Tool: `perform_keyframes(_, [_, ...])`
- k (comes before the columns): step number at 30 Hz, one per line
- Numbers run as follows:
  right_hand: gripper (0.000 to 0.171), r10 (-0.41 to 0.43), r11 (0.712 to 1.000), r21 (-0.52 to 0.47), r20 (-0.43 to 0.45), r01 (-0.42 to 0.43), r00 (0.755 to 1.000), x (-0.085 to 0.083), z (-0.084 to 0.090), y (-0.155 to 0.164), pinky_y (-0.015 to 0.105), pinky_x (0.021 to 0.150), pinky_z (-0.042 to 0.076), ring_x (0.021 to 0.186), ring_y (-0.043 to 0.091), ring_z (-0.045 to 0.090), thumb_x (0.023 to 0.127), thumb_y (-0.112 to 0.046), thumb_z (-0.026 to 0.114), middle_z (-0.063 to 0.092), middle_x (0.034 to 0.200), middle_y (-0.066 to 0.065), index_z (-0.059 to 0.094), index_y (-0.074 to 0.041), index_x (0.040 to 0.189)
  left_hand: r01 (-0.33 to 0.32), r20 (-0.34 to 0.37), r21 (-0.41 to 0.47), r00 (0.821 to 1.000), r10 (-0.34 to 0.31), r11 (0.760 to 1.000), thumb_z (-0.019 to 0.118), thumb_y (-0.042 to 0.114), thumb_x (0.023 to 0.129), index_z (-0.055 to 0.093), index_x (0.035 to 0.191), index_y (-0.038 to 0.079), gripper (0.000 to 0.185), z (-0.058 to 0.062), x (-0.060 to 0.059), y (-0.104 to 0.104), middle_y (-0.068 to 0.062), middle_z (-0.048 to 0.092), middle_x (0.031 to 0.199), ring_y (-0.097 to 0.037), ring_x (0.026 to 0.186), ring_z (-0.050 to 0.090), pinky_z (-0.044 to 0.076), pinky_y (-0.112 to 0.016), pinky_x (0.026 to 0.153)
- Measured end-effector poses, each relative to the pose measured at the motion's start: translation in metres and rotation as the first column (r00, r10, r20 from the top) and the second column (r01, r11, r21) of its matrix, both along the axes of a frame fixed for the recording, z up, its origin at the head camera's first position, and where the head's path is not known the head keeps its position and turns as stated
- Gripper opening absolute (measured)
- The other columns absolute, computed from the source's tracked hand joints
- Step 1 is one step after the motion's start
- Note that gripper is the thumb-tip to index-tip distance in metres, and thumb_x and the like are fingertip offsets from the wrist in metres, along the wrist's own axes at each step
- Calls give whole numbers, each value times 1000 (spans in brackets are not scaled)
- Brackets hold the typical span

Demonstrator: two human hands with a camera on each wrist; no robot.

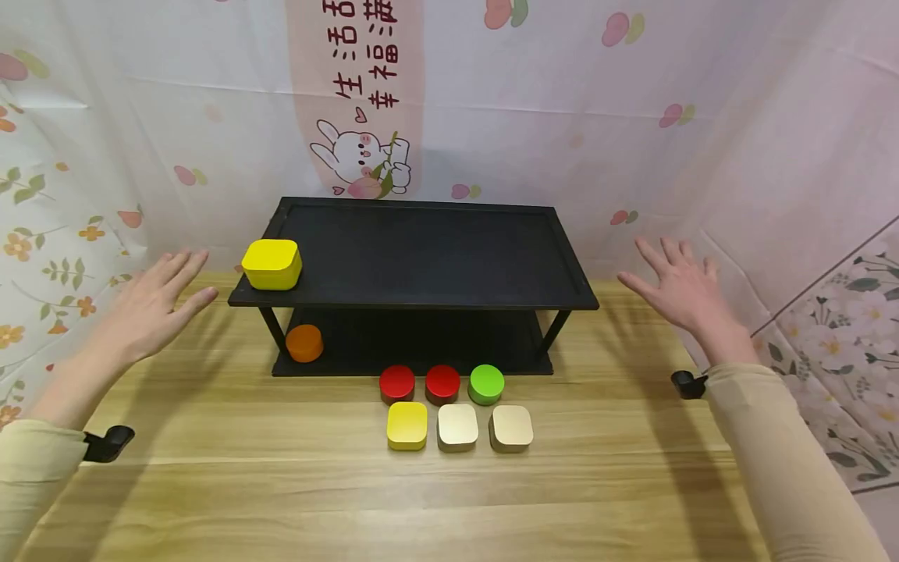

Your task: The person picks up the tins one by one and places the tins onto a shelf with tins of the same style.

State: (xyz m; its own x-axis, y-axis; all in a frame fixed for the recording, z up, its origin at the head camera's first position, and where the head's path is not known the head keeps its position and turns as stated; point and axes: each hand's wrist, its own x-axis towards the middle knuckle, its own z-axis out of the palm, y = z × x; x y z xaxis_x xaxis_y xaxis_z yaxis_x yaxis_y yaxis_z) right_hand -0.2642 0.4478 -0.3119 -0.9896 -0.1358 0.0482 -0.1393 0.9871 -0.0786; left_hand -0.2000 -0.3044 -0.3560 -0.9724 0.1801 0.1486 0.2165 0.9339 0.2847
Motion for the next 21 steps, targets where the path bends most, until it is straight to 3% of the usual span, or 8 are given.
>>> perform_keyframes(12, [78, -29, 972, -234, -42, 19, 999, 7, -12, -9, 85, 114, 2, 155, 57, -1, 107, -57, 42, -3, 170, 28, 1, -29, 167, 3, -55, 167, 998, 6, 986, 34, 50, 111, 12, 167, 16, 69, -13, 10, 9, -30, 18, 167, -55, 154, 17, 16, -76, 122])
perform_keyframes(21, [72, -66, 934, -355, -64, 39, 996, 16, -12, -16, 86, 113, 11, 154, 58, 6, 107, -56, 44, -1, 174, 16, 3, -41, 165, 13, -85, 297, 996, 13, 955, 33, 45, 112, 12, 167, 19, 65, -20, 13, 17, -28, 20, 168, -58, 151, 22, 19, -77, 120])
